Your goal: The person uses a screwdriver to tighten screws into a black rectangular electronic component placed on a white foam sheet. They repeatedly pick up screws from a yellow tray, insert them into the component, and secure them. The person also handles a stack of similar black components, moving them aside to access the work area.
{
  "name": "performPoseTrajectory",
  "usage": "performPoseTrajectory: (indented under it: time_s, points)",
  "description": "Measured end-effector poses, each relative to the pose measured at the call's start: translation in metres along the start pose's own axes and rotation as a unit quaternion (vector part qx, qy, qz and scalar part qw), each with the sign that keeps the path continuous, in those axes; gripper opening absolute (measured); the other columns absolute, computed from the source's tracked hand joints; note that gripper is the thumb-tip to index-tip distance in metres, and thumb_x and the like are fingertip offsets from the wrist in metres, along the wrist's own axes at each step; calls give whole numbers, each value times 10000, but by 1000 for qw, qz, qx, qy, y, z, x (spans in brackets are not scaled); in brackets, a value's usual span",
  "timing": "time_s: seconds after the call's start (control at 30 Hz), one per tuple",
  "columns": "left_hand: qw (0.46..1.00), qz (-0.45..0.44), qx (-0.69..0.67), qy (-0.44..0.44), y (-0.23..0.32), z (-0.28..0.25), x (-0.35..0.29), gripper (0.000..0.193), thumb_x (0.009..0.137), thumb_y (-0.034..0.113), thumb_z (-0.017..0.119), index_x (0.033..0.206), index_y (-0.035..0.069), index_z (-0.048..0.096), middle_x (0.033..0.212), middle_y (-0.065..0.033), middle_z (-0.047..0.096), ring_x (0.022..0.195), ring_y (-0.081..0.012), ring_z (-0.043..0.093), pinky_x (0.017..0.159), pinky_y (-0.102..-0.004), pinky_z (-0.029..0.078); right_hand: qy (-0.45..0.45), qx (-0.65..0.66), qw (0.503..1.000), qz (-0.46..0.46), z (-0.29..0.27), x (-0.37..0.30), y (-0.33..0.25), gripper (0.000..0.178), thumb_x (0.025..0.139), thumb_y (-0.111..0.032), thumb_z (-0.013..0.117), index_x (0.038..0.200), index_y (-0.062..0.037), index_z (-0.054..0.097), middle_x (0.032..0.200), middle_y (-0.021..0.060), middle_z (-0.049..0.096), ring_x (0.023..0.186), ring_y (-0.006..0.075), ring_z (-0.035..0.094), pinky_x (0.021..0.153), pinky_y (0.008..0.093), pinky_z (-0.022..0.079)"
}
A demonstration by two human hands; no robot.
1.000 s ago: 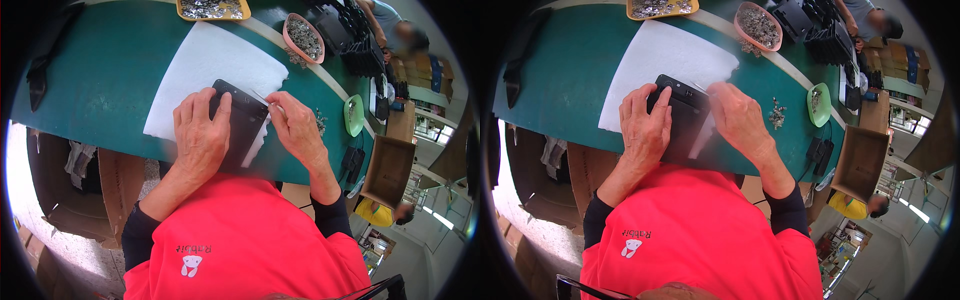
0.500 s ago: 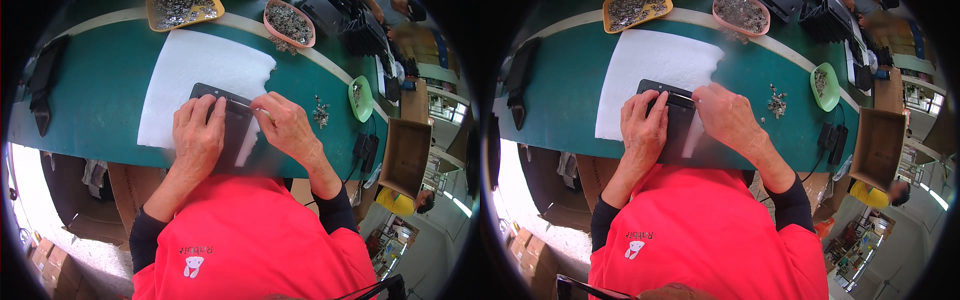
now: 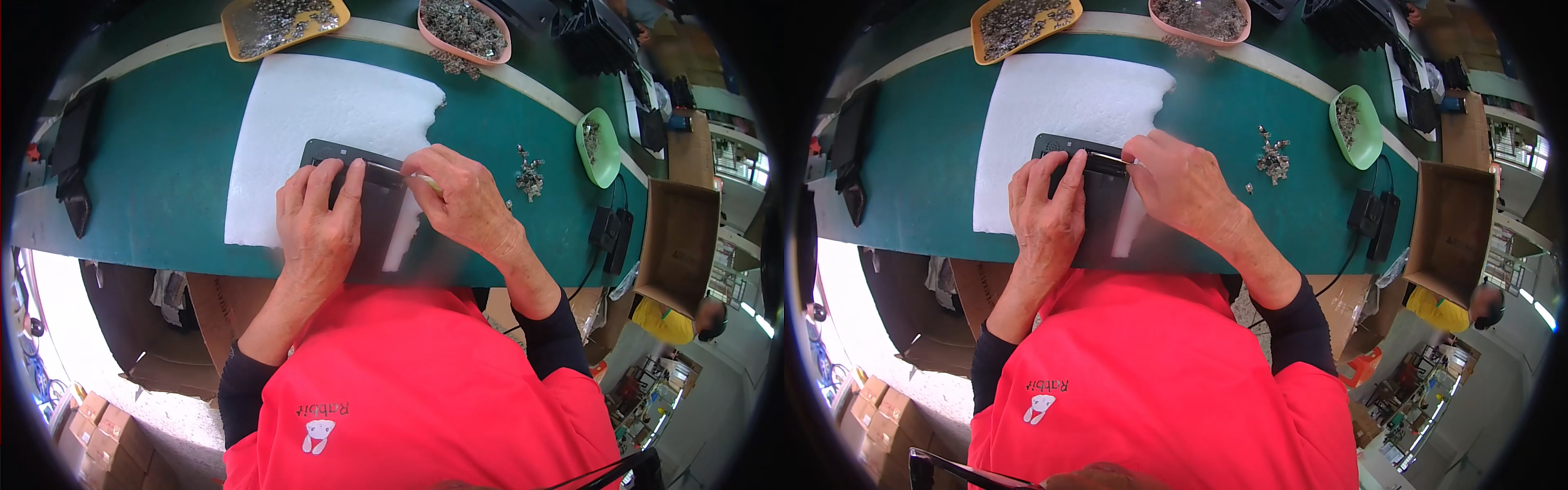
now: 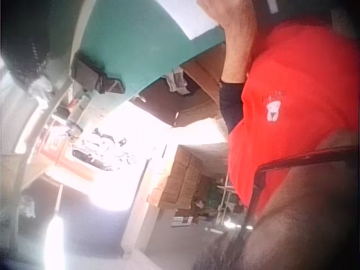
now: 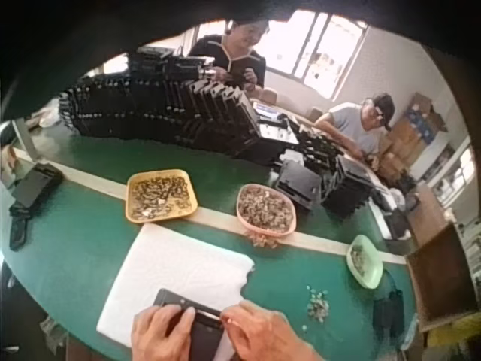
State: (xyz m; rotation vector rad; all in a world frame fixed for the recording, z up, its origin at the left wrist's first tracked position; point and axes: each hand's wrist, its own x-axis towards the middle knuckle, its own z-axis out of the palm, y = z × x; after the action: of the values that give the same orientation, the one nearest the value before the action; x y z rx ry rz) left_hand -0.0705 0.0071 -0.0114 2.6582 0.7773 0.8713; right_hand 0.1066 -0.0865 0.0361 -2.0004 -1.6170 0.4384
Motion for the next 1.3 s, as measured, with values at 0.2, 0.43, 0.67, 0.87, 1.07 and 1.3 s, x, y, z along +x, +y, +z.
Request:
performPoseTrajectory:
  time_s: [0.2,0.43,0.67,0.87,1.07,1.3]
  points:
    - [1000,4,6,-8,0,-1,0,491,712,-32,706,1179,117,680,1144,-67,595,1025,-290,555,893,-404,460,5,-3,1000,-11,4,2,0,81,865,-121,628,935,-86,606,808,101,579,720,329,617,612,414,502]
    - [1000,16,7,-14,-1,-2,0,477,710,-47,704,1166,92,681,1146,-89,593,1023,-296,561,890,-412,468,41,-38,998,-41,9,2,-2,68,836,-43,654,888,-57,612,762,98,545,634,307,594,539,372,477]
    - [997,43,63,-33,4,-1,2,485,733,-19,688,1206,81,650,1154,-104,589,1028,-321,561,887,-432,464,40,-28,999,-21,12,0,-1,56,845,-53,646,890,-55,613,756,107,553,645,321,602,548,387,482]
    - [992,71,82,-59,1,-5,6,486,740,10,683,1219,71,639,1159,-111,588,1021,-324,560,877,-436,463,15,-9,1000,9,2,-1,-3,39,869,-84,612,887,-50,606,723,136,581,674,350,616,564,412,489]
    - [994,90,67,-12,-4,0,4,435,710,25,682,1145,25,664,1136,-110,576,987,-298,557,812,-411,456,0,-45,999,22,-3,-1,-9,32,872,-81,601,874,-48,601,706,130,591,645,357,620,556,417,495]
    - [996,62,62,-19,0,-2,5,433,739,-20,697,1163,66,681,1096,-91,614,974,-293,586,865,-406,474,12,-33,999,14,1,-3,-3,42,871,-87,603,868,-45,603,690,129,585,637,351,625,550,416,500]
